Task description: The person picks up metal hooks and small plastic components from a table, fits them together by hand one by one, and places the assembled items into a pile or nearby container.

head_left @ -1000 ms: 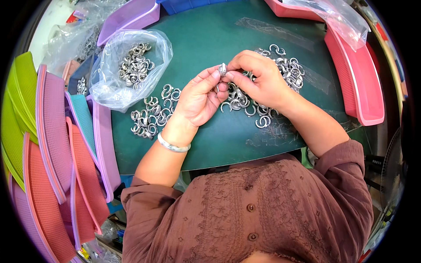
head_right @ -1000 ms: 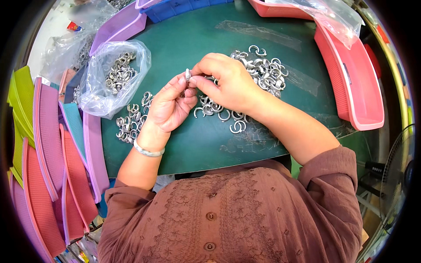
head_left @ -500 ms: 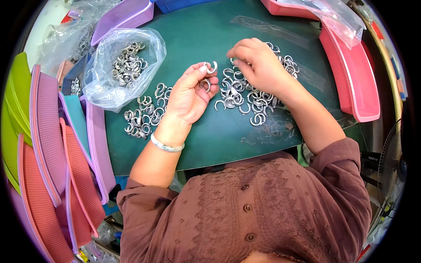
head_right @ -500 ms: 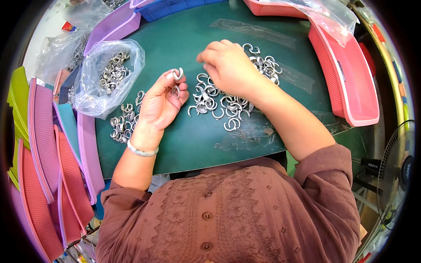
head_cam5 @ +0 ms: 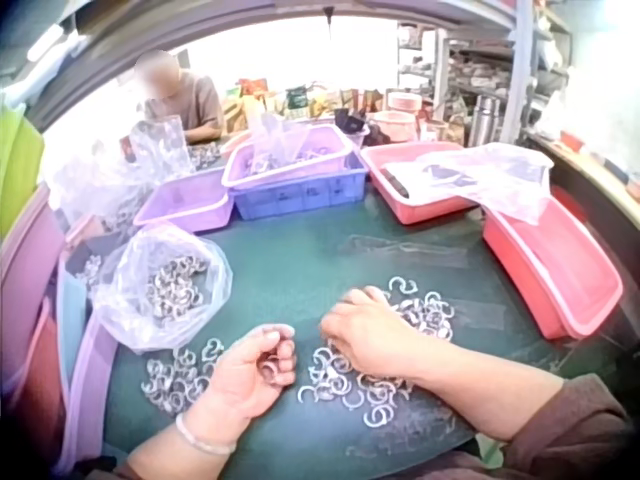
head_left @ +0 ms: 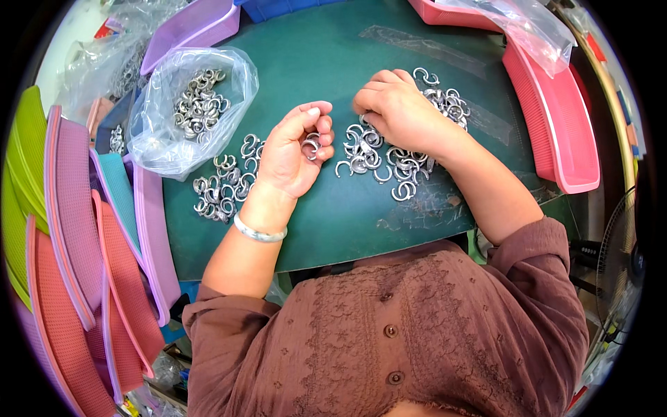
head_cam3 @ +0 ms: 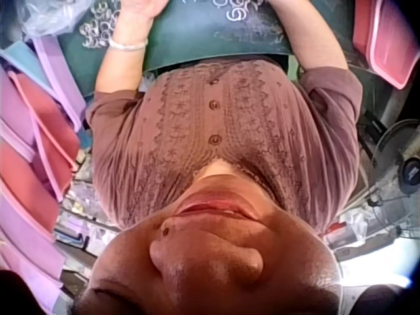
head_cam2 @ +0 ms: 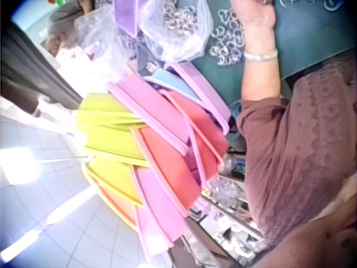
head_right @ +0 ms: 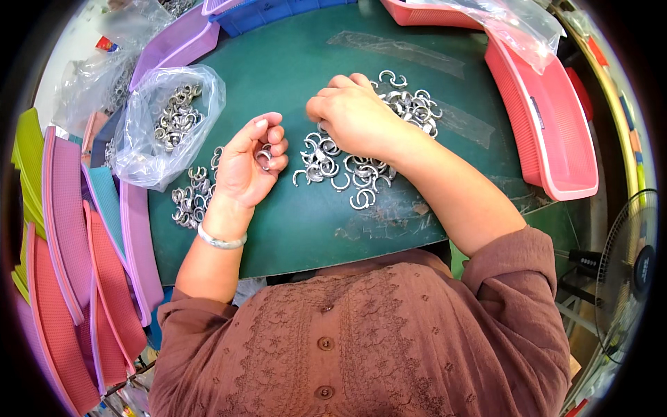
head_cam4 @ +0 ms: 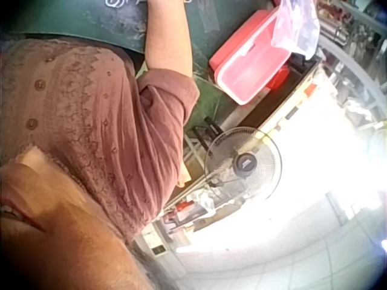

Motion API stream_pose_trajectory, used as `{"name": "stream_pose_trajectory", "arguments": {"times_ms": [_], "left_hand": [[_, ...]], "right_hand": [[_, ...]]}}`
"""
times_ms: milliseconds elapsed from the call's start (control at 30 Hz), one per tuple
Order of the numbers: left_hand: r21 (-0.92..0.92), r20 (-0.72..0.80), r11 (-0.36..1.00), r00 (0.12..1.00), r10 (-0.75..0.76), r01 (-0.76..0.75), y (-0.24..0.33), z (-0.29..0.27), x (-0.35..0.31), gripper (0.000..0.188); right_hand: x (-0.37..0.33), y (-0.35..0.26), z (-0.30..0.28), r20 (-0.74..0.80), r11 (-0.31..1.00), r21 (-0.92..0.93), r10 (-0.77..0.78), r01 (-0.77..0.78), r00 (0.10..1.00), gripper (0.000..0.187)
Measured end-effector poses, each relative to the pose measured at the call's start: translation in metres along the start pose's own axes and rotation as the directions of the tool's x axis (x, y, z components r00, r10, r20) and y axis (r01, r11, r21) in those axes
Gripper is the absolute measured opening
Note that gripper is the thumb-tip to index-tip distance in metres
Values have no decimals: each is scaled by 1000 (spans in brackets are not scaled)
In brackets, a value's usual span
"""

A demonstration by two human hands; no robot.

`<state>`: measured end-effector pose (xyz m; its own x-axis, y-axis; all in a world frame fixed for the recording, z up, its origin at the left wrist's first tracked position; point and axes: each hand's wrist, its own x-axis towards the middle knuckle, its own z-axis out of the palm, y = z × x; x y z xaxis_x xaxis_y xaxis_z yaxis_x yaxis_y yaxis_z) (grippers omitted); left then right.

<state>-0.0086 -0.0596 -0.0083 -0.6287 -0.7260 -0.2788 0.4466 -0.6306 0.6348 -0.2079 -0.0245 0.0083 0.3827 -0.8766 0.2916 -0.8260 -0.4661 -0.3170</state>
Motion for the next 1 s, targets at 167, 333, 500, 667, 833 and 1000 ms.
{"name": "stream_pose_trajectory", "arguments": {"times_ms": [167, 333, 500, 667, 833, 1000], "left_hand": [[50, -34, 999, 999, 11, -9, 0, 7, -3, 12], [228, 8, 970, 996, 84, -83, -1, 11, -5, 18], [441, 114, 824, 932, 343, -357, 23, 24, -14, 31], [865, 465, -301, 415, 782, -402, 96, 9, -21, 25], [753, 583, -656, 417, 697, 45, 106, -9, -37, 21], [793, 607, -503, 509, 609, -343, 47, 20, -31, 21]], "right_hand": [[0, 3, -2, -151, 991, 131, 37, -17, 988, 8], [2, 2, -5, -233, 958, 287, 72, -2, 970, 13], [3, -10, -11, -248, 936, 351, 111, -17, 963, 13], [3, -16, -15, -263, 932, 361, 113, -10, 958, 13], [3, -21, -12, -295, 931, 363, 82, 32, 952, 13], [1, -23, -14, -297, 923, 384, 100, 23, 950, 16]]}}
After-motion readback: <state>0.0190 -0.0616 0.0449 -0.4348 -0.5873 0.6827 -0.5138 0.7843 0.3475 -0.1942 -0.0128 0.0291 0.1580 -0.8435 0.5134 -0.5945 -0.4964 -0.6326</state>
